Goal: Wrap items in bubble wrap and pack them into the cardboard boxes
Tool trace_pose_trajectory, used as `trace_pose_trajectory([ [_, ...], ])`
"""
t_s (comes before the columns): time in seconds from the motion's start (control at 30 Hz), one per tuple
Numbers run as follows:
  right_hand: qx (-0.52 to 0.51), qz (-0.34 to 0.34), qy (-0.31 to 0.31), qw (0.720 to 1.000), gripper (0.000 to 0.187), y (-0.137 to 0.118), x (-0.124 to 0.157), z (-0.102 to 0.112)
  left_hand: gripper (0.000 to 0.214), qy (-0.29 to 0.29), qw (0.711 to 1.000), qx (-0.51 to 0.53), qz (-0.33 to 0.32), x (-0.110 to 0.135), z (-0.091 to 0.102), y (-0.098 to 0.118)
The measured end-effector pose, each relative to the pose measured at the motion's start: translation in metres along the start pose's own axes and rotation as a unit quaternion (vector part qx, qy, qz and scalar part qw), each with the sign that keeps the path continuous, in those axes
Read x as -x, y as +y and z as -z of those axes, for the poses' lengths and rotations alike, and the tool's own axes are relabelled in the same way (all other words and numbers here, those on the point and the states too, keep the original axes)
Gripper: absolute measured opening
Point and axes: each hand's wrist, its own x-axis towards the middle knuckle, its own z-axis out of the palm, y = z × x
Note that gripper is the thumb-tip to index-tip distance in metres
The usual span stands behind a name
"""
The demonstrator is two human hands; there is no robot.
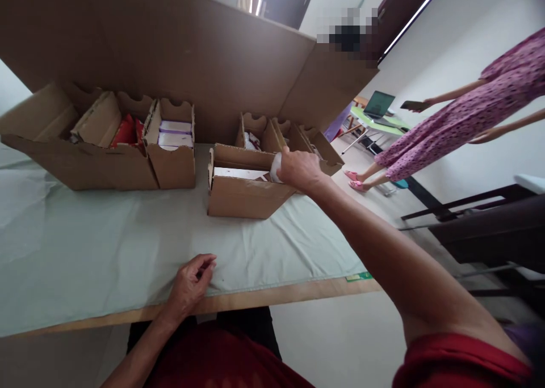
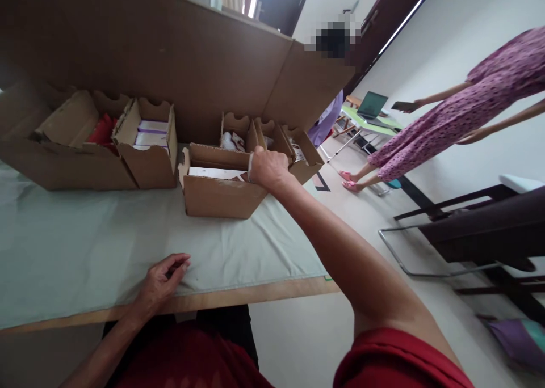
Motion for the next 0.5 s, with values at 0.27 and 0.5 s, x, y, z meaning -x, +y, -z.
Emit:
trace_pose_trajectory([
  [0.27, -0.024, 0.02, -0.069, 0.997, 0.038, 0.001, 0.006, 0.003, 0.023, -0.02, 0.998, -0.054, -0.038, 0.006, 0.003, 0.024],
  [0.5, -0.058, 0.022, -0.093, 0.994, 0.058, -0.004, -0.013, -0.012, 0.02, -0.016, 0.991, -0.083, -0.105, 0.01, 0.005, 0.043],
])
